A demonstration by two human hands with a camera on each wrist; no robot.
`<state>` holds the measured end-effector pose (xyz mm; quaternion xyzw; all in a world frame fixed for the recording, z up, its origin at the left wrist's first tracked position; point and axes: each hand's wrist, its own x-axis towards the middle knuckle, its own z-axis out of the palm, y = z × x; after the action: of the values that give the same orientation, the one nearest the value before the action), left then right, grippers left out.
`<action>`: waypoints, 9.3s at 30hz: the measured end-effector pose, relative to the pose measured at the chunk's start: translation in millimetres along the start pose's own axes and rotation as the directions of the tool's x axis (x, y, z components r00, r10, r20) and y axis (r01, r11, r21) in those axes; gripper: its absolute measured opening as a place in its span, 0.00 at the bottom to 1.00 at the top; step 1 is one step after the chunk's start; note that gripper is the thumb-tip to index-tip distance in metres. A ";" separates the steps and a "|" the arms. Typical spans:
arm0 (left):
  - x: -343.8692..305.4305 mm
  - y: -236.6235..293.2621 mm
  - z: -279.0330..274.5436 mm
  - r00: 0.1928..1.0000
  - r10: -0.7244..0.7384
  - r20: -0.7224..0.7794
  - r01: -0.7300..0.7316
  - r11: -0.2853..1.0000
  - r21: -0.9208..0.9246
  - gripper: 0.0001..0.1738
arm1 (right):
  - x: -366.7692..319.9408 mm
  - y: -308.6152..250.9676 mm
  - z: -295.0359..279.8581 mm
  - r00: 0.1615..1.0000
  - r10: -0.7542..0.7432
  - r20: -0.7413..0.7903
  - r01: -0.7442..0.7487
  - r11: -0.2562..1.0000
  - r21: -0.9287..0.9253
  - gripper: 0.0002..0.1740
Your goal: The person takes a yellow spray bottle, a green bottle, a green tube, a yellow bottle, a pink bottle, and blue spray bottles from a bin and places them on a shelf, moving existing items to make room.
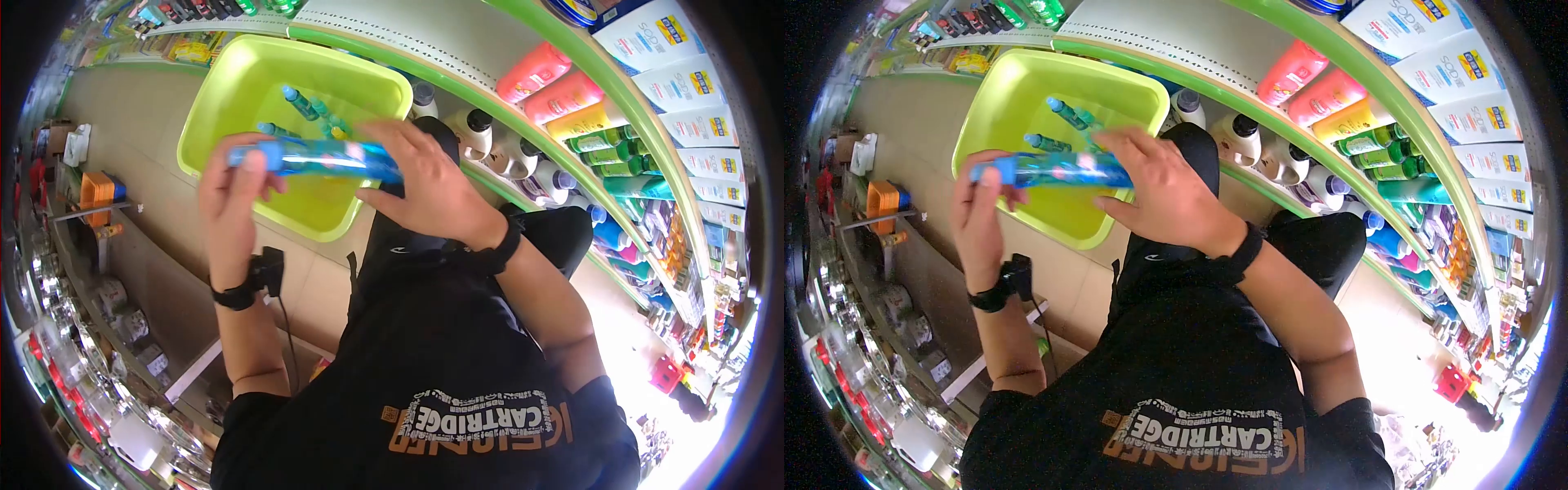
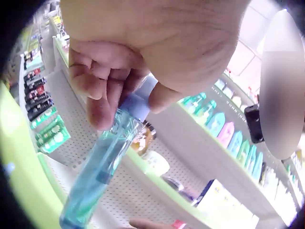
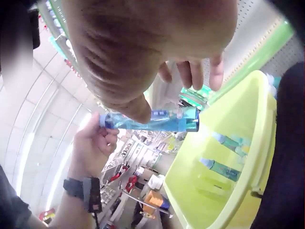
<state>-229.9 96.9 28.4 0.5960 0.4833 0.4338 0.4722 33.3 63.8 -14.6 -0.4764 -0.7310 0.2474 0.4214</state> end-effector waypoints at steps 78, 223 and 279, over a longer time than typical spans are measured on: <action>-41.9 -29.5 229.5 0.573 -0.157 0.804 0.465 0.870 -0.161 0.23 | -192.1 13.6 -124.2 0.670 0.736 0.097 -0.482 0.333 0.810 0.20; 214.0 -69.4 319.8 0.643 -0.175 0.745 0.026 0.978 0.207 0.25 | -231.3 32.3 -128.4 0.686 0.722 -0.083 -0.532 0.577 0.620 0.30; -52.6 -21.5 255.4 0.523 0.080 0.849 -0.335 0.935 0.118 0.30 | -218.9 29.2 -127.0 0.583 0.801 -0.137 -0.549 0.513 0.660 0.18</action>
<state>7.0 10.1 -41.3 0.8409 0.1797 0.0836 0.5036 197.6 -127.0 -53.8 -0.6269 -0.2611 0.4835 0.5524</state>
